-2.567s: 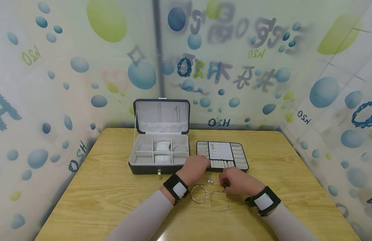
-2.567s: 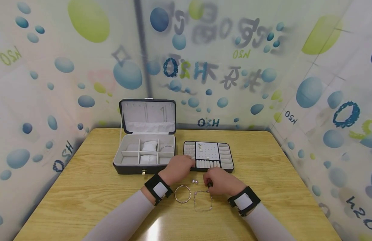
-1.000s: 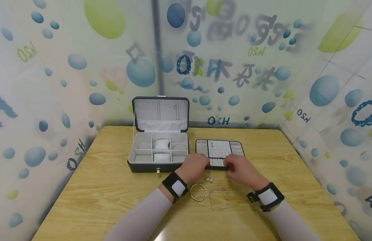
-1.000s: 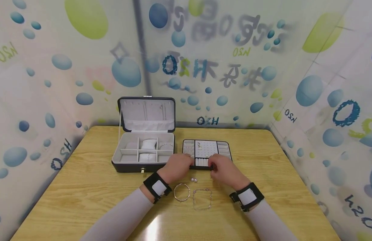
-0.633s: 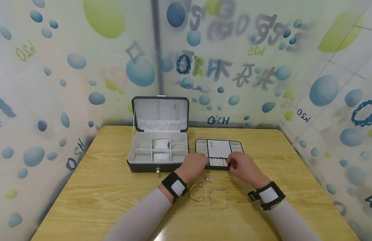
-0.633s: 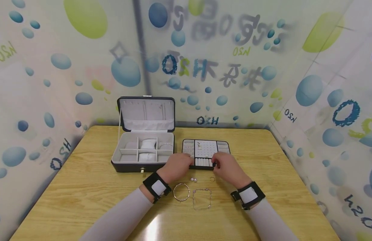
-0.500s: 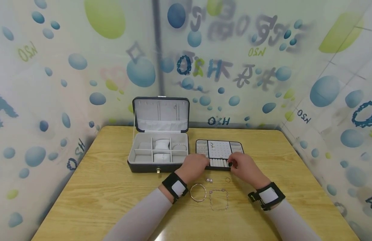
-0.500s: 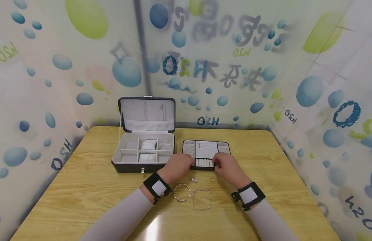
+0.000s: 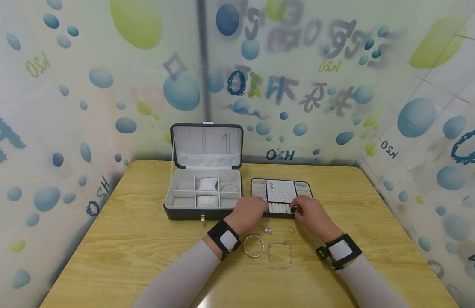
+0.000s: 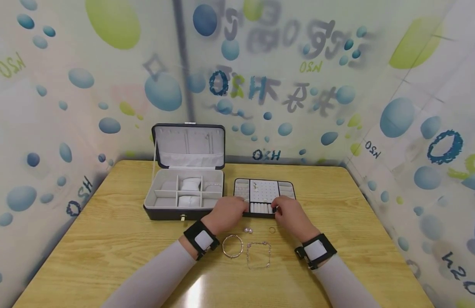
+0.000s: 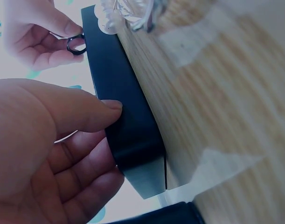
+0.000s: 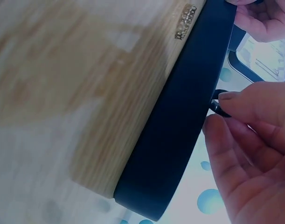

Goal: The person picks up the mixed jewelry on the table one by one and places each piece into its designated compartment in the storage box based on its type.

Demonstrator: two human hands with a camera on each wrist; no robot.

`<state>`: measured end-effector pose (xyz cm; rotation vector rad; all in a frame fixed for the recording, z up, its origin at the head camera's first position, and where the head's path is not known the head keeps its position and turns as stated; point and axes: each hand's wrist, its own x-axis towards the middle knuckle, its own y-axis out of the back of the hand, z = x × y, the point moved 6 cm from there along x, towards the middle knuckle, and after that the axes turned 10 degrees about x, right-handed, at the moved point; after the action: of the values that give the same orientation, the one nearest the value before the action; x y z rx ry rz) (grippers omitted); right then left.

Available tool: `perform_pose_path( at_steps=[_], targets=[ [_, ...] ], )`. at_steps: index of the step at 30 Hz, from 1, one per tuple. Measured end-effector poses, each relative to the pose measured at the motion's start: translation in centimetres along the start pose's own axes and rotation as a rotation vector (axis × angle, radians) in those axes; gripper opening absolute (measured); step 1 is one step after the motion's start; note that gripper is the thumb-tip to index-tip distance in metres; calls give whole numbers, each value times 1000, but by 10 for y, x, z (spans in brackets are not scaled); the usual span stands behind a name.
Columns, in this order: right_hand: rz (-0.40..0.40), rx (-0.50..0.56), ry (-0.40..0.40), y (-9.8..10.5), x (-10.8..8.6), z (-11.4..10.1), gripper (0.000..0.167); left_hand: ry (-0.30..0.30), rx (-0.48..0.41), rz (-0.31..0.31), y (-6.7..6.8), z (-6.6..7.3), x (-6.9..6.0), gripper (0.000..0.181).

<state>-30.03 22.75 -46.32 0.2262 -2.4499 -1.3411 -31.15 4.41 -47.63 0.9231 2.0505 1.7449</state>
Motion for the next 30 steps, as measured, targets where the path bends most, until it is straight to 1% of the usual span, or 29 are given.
perform_pose_path(
  at_steps=[4, 12, 20, 30],
  targets=[
    [-5, -3, 3, 0, -1, -1, 18, -4, 4, 3, 0, 0, 0, 15],
    [-15, -18, 1, -2, -1, -1, 19, -8, 6, -4, 3, 0, -1, 14],
    [-28, -24, 0, -3, -1, -3, 20, -3, 7, -11, 0, -1, 0, 15],
    [-20, -46, 9, -6, -1, -1, 20, -3, 13, -9, 0, 0, 1, 15]
  ],
)
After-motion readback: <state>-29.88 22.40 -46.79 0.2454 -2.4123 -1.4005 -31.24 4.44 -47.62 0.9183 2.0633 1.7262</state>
